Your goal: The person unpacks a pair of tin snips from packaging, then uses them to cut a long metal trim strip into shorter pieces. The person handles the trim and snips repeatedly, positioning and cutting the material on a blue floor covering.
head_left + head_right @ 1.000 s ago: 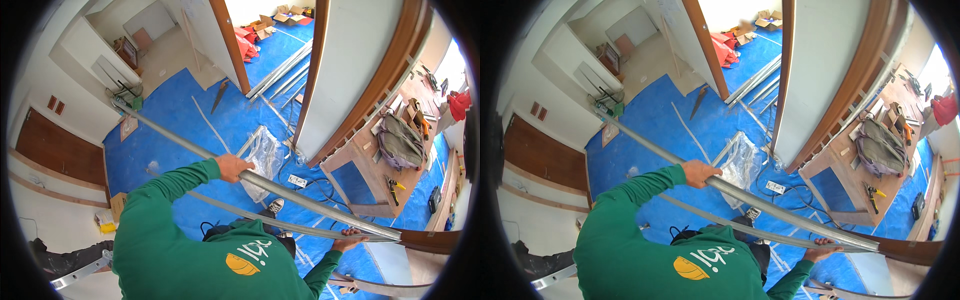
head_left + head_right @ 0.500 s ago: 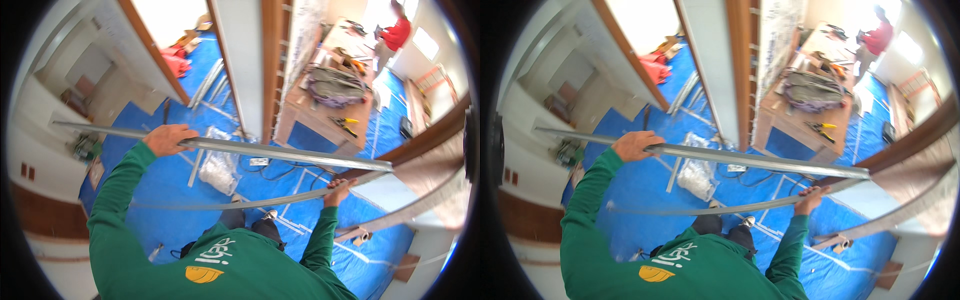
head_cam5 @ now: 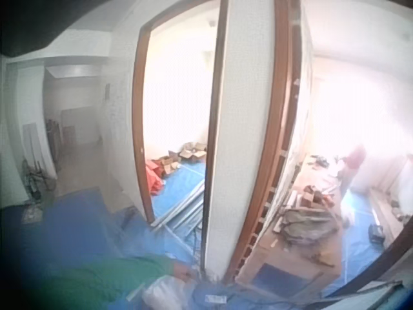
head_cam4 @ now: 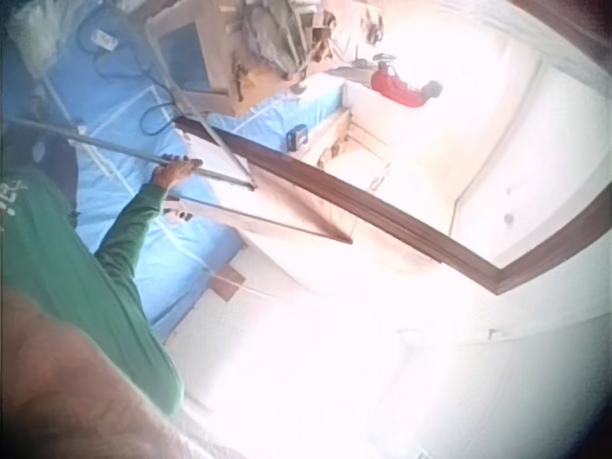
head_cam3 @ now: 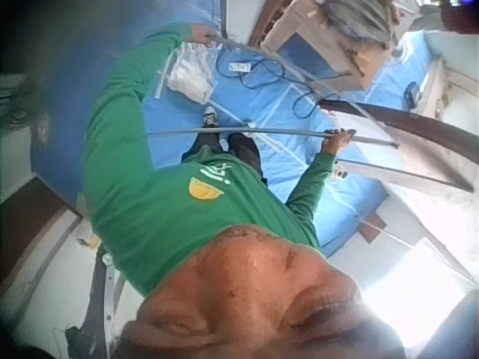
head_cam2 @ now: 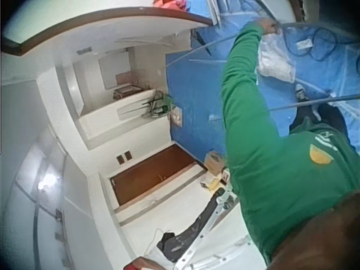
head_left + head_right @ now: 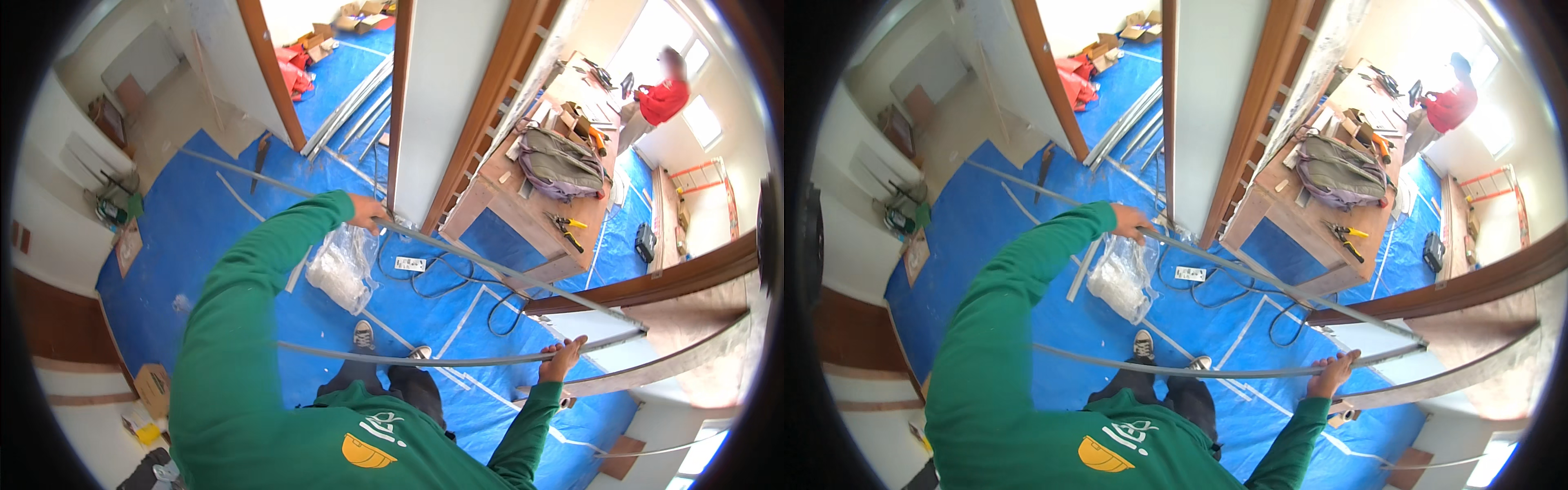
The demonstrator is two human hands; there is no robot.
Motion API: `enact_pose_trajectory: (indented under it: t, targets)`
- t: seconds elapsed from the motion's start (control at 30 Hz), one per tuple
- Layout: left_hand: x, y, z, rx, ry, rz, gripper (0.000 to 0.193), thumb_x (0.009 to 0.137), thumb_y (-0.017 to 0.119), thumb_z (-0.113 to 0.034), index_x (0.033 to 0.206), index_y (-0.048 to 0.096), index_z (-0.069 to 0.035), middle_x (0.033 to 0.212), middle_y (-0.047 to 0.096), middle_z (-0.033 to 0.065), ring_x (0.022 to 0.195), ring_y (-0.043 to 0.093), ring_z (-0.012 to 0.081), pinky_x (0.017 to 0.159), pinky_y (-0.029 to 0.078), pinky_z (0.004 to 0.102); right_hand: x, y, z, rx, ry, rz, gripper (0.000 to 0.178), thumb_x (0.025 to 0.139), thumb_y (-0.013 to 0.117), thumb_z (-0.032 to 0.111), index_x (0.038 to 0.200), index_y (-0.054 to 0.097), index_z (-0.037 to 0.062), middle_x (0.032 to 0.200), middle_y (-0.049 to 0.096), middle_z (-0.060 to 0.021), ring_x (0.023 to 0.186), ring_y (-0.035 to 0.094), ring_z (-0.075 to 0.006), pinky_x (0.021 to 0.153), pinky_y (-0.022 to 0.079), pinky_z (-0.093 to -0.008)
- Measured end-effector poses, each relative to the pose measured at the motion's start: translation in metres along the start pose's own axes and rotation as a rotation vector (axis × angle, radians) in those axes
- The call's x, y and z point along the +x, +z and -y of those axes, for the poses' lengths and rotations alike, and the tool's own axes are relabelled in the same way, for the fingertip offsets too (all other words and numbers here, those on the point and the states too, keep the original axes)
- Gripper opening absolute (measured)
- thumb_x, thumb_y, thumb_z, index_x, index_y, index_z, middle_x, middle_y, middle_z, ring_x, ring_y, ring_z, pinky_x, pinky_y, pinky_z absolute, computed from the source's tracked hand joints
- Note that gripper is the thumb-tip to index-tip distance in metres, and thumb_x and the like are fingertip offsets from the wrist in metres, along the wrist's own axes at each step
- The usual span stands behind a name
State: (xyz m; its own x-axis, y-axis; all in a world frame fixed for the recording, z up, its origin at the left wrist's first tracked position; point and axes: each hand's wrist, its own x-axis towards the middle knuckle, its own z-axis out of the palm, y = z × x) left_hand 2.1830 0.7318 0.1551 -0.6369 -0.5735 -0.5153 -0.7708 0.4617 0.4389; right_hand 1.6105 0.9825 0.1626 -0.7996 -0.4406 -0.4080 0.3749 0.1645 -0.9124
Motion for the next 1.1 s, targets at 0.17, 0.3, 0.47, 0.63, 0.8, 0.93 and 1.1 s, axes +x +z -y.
enact_pose_trajectory:
  t: [0.17, 0.3, 0.47, 0.63, 0.8, 0.93, 1.1]
  targets:
    - [0.086, 0.077, 0.031, -0.072, 0.053, 0.034, 0.058, 0.093, 0.079, -0.038, 0.144, 0.070, -0.013, 0.122, 0.077, 0.0147, 0.114, 0.071, 0.0357, 0.100, 0.054, 0.0485, -0.004, -0.018, 0.007, -0.075, -0.024, -0.086, 0.068, 0.105, 0.054, 0.071, 0.113, 0.052, 0.0032, 0.080, 0.042, -0.0034, 0.058, 0.042, -0.0164, 0.049, 0.041, -0.0333]
    - [0.123, 0.110, 0.032, -0.124, 0.059, 0.078, 0.057, 0.092, 0.080, -0.037, 0.143, 0.070, -0.012, 0.121, 0.078, 0.0128, 0.112, 0.073, 0.0338, 0.098, 0.055, 0.0479, 0.008, -0.030, -0.003, -0.174, -0.064, -0.130, 0.076, 0.104, 0.055, 0.071, 0.125, 0.052, -0.0024, 0.087, 0.047, -0.0069, 0.061, 0.044, -0.0181, 0.050, 0.042, -0.0333]
    - [0.129, 0.147, 0.045, -0.180, 0.063, -0.013, 0.056, 0.089, 0.083, -0.029, 0.144, 0.071, -0.021, 0.122, 0.077, 0.0111, 0.113, 0.073, 0.0299, 0.099, 0.056, 0.0466, 0.034, -0.062, -0.059, -0.254, 0.001, -0.299, 0.084, 0.107, 0.055, 0.062, 0.154, 0.041, -0.0058, 0.119, 0.059, -0.0171, 0.064, 0.053, -0.0207, 0.047, 0.047, -0.0383]
    - [0.086, 0.230, 0.021, -0.033, -0.125, -0.763, 0.089, 0.095, 0.079, -0.037, 0.170, 0.032, -0.024, 0.163, 0.040, 0.0226, 0.148, 0.042, 0.0476, 0.117, 0.039, 0.0620, 0.013, -0.058, -0.064, -0.117, 0.017, -0.261, 0.051, 0.108, 0.055, 0.051, 0.132, 0.051, 0.0050, 0.087, 0.053, -0.0106, 0.050, 0.046, -0.0208, 0.040, 0.040, -0.0373]
    - [-0.009, 0.314, -0.114, -0.628, 0.074, -0.227, 0.103, 0.097, 0.063, -0.074, 0.170, 0.027, -0.011, 0.164, 0.036, 0.0323, 0.155, 0.033, 0.0507, 0.127, 0.032, 0.0567, 0.073, -0.117, -0.091, -0.046, 0.025, -0.078, 0.043, 0.104, 0.061, 0.048, 0.125, 0.054, 0.0105, 0.091, 0.052, -0.0084, 0.069, 0.054, -0.0230, 0.061, 0.052, -0.0437]
    - [-0.036, 0.350, -0.170, -0.570, 0.035, 0.074, 0.093, 0.095, 0.058, -0.079, 0.158, 0.047, -0.011, 0.145, 0.057, 0.0315, 0.138, 0.054, 0.0469, 0.115, 0.043, 0.0537, 0.039, -0.029, -0.077, -0.136, -0.022, -0.139, 0.058, 0.098, 0.062, 0.068, 0.113, 0.057, 0.0125, 0.084, 0.046, -0.0053, 0.074, 0.053, -0.0240, 0.069, 0.053, -0.0477]
    - [-0.017, 0.361, -0.177, -0.580, 0.036, 0.121, 0.063, 0.100, 0.057, -0.073, 0.114, 0.075, -0.014, 0.100, 0.077, 0.0200, 0.097, 0.072, 0.0443, 0.087, 0.054, 0.0532, 0.035, -0.033, -0.013, -0.785, -0.361, -0.388, 0.099, 0.098, 0.066, 0.065, 0.152, 0.038, -0.0125, 0.131, 0.055, -0.0303, 0.119, 0.058, -0.0430, 0.107, 0.048, -0.0531]
